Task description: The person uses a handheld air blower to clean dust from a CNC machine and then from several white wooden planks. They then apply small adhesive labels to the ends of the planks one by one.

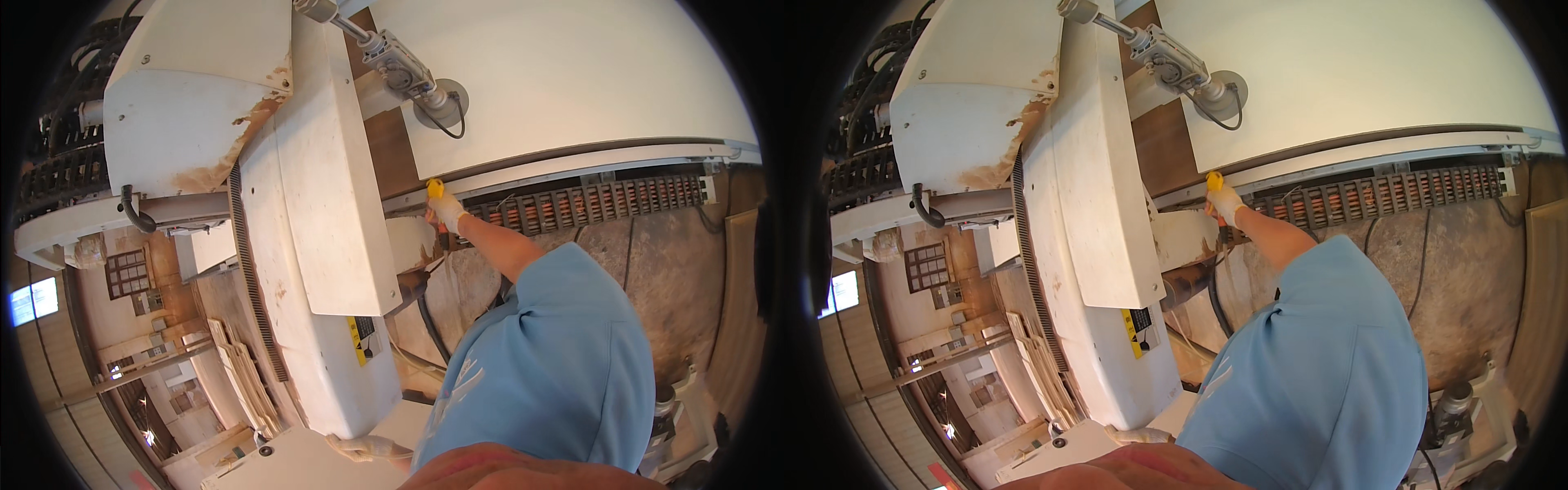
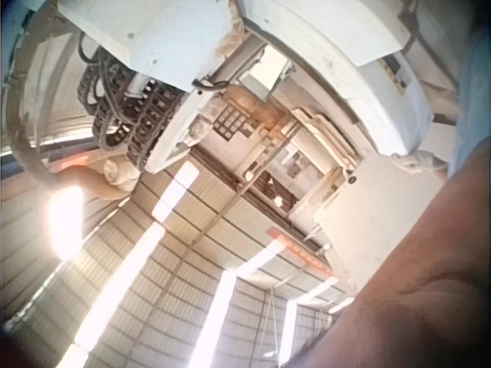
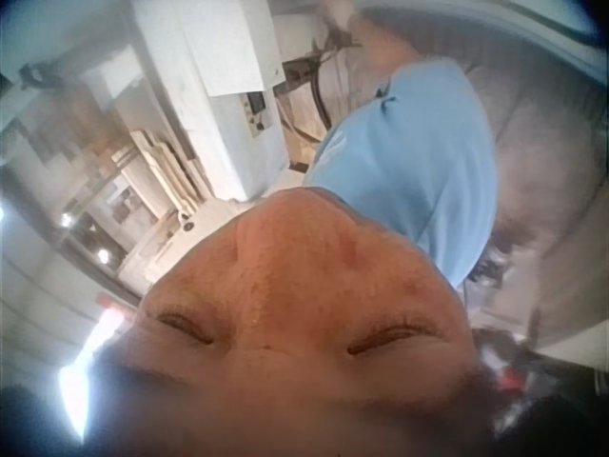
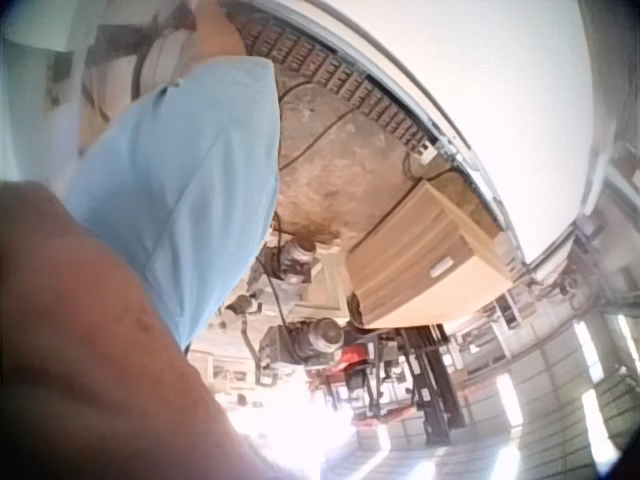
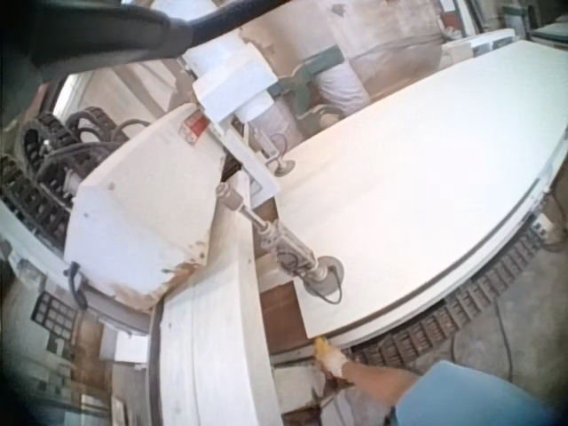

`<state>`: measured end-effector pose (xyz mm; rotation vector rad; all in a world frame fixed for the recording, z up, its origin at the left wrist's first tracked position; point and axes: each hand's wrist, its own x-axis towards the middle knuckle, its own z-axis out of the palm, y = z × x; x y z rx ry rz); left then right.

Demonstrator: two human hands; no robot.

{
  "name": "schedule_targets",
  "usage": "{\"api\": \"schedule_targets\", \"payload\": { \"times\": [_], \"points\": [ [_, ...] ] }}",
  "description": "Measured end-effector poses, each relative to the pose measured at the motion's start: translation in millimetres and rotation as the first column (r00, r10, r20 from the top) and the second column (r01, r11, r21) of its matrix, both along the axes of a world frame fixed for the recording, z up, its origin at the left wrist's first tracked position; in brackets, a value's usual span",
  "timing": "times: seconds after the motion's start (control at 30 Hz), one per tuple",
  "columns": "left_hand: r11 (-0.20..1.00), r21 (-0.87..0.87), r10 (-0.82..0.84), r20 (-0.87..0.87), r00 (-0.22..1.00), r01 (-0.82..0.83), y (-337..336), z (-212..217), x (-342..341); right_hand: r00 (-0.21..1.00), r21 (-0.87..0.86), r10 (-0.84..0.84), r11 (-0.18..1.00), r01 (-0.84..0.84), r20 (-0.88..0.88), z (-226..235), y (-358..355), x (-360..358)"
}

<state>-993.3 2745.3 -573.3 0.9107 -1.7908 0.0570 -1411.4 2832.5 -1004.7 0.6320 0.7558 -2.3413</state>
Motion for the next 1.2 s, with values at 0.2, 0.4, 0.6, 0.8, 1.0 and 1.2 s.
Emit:
{"api": "schedule_targets", "payload": {
  "times": [0.2, 0.4, 0.6, 0.8, 1.0, 1.2],
  "points": [
    [0.993, 0.060, 0.106, -0.049, 0.993, -0.103, 8.9, -6.3, -7.6, 0.972, -0.083, 0.226, 0.972, -0.220, 0.067, 10.0, 6.4, 46.2],
    [0.990, 0.012, 0.140, -0.018, 0.990, -0.140, 8.6, -5.5, -6.0, 0.983, -0.065, -0.120, 0.989, 0.130, 0.142, 7.7, 21.9, 8.7],
    [0.985, 0.073, 0.166, -0.134, 0.977, -0.158, 27.9, -11.6, -16.1, 0.973, -0.059, -0.078, 0.994, 0.093, 0.217, -0.4, 57.0, -3.2],
    [0.985, 0.086, 0.157, -0.078, 0.984, -0.151, 30.2, -5.1, -10.4, 0.961, -0.041, -0.097, 0.993, 0.112, 0.259, 1.9, 49.0, -10.6],
    [0.985, -0.023, 0.166, -0.145, 0.975, -0.171, -7.1, -2.9, 18.6, 0.956, -0.068, -0.204, 0.973, 0.223, 0.212, 0.3, 22.1, -3.9],
    [0.973, -0.220, 0.047, -0.072, 0.996, -0.062, -76.2, 32.0, 86.3, 0.982, -0.221, 0.067, 0.975, -0.027, 0.177, 31.5, -33.0, 57.8]
  ]
}}
